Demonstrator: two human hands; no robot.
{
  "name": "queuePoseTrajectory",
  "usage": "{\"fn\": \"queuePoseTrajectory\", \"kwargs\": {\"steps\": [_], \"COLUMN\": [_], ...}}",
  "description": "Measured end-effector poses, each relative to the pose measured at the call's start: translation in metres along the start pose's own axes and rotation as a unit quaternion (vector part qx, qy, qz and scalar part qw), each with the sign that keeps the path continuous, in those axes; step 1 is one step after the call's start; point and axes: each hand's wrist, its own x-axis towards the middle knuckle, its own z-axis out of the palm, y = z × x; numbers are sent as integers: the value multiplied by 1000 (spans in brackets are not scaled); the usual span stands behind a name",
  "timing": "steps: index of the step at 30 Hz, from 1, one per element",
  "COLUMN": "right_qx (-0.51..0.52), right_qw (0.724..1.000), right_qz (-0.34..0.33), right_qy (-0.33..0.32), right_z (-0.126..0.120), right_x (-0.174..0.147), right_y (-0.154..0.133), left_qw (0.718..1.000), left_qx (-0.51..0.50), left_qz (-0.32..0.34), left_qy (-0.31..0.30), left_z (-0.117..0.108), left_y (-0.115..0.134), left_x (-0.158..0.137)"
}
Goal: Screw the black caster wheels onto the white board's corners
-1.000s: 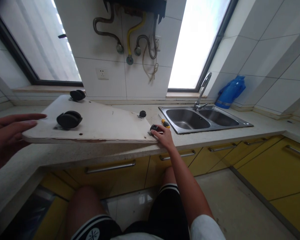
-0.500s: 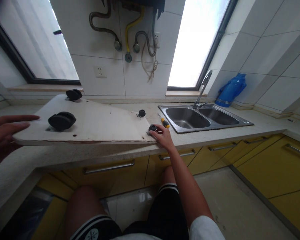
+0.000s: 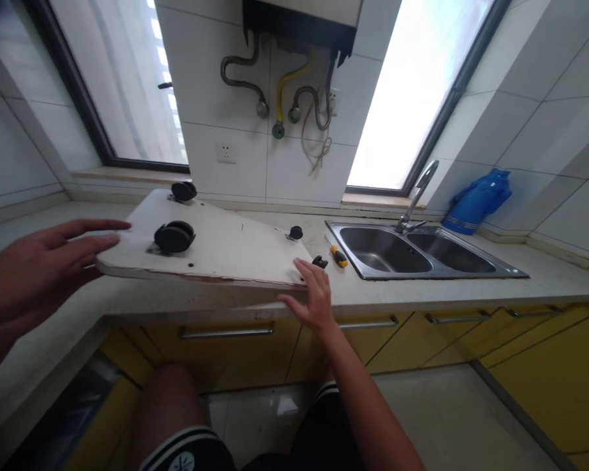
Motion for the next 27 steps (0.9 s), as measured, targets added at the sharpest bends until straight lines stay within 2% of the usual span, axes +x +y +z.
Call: {"fn": "queuePoseTrajectory", "kwargs": {"steps": [2, 4, 7, 11, 16, 20, 25, 27], "right_qx": [-37, -76, -100, -99, -73, -41, -17, -12], "right_qw": [995, 989, 989, 990, 990, 988, 982, 978], "right_qz": [-82, -114, -92, -87, -123, -148, -167, -177], "right_qy": [-32, -51, -65, -46, -5, 30, 91, 107], "right_z": [15, 28, 43, 49, 39, 26, 7, -2], "right_x": [9, 21, 38, 43, 37, 31, 18, 9], "right_y": [-26, -46, -56, -48, -38, -37, -45, -48], "left_qw": [1000, 999, 997, 996, 990, 969, 950, 956], "left_qx": [-7, -17, -34, -36, 25, 117, 101, 78], "left_qz": [10, 18, 22, 34, 69, 131, 175, 202], "left_qy": [-21, -39, -60, -76, -120, -172, -239, -195], "left_z": [-1, 0, 4, 9, 7, 0, -11, -14], "left_y": [-1, 0, 2, 3, 5, 15, 24, 24], "left_x": [-4, -10, -18, -25, -33, -48, -52, -42]}}
